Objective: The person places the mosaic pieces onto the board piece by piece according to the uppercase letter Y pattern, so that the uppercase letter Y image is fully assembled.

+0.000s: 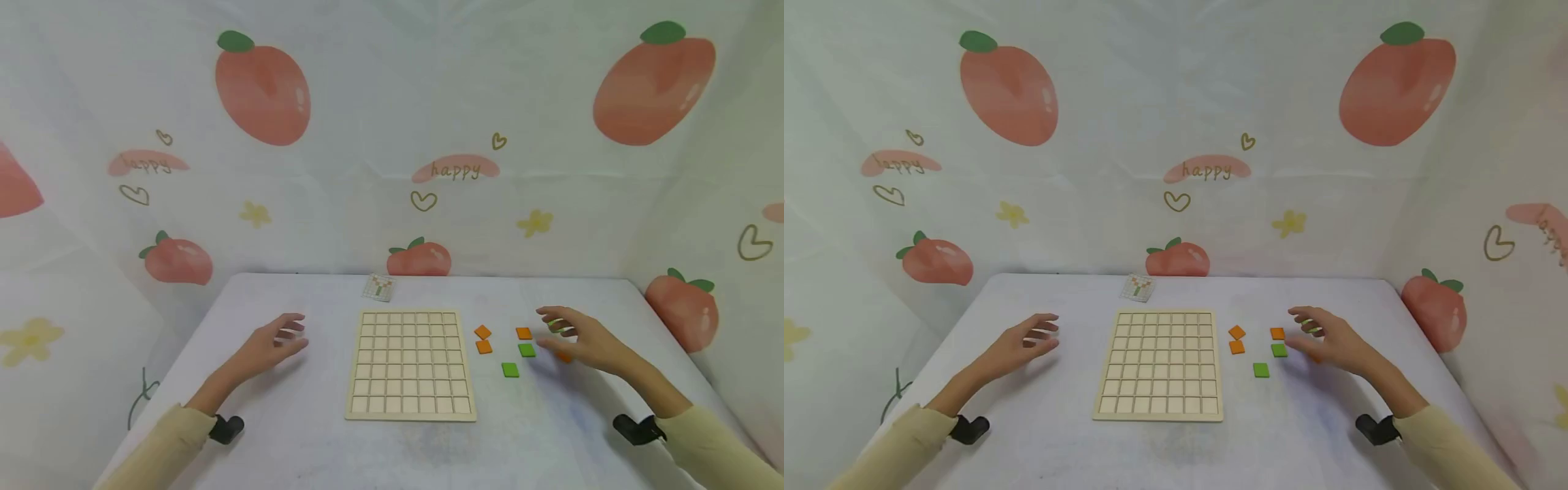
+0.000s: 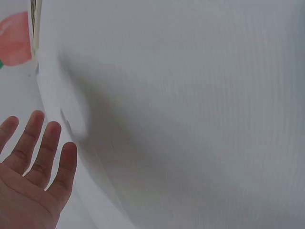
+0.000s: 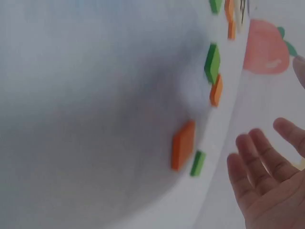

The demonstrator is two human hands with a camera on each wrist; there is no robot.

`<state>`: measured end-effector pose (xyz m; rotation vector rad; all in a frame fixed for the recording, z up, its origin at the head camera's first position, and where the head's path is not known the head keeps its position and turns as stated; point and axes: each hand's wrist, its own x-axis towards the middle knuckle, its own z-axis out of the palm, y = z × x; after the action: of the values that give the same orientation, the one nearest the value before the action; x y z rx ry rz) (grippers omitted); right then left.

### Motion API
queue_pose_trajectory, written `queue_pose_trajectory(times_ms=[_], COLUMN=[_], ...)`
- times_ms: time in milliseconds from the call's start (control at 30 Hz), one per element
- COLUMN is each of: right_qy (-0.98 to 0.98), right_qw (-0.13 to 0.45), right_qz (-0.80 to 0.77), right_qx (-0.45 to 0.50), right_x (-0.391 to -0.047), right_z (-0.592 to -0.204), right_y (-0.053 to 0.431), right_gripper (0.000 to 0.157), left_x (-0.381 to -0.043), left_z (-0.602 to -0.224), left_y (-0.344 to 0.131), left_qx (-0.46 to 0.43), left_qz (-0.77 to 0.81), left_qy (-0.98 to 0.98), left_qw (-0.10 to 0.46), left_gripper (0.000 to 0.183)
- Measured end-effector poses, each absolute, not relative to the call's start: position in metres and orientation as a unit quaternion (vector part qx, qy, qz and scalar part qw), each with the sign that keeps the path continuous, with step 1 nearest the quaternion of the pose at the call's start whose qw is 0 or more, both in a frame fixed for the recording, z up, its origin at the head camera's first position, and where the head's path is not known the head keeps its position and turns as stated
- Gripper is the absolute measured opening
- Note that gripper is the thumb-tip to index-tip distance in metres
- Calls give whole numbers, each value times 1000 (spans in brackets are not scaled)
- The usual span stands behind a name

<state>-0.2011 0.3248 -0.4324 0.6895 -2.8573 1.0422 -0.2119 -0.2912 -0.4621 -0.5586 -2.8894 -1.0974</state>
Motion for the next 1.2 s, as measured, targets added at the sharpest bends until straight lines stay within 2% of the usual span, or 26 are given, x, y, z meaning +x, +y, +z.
queue_pose_trajectory(times_ms=[167,467,767,967,1200], right_qy=[-887,-859,-859,-856,-867], right_qw=[-14,-36,-42,-37,-43], right_qz=[403,462,463,463,445], right_qx=[227,217,215,227,221], right_x=[-193,-182,-176,-173,-172], right_z=[-442,-449,-461,-465,-467], right_y=[320,309,297,288,283], right_gripper=[55,56,51,52,51], left_x=[-209,-210,-211,-210,-209], left_z=[-464,-460,-462,-466,-472], left_y=[-279,-259,-243,-234,-221], left_qx=[-175,-177,-189,-225,-221], left_qz=[-381,-389,-395,-387,-370], left_qy=[-907,-903,-897,-893,-901], left_qw=[-27,-39,-59,-54,-50], left_gripper=[63,64,66,66,63])
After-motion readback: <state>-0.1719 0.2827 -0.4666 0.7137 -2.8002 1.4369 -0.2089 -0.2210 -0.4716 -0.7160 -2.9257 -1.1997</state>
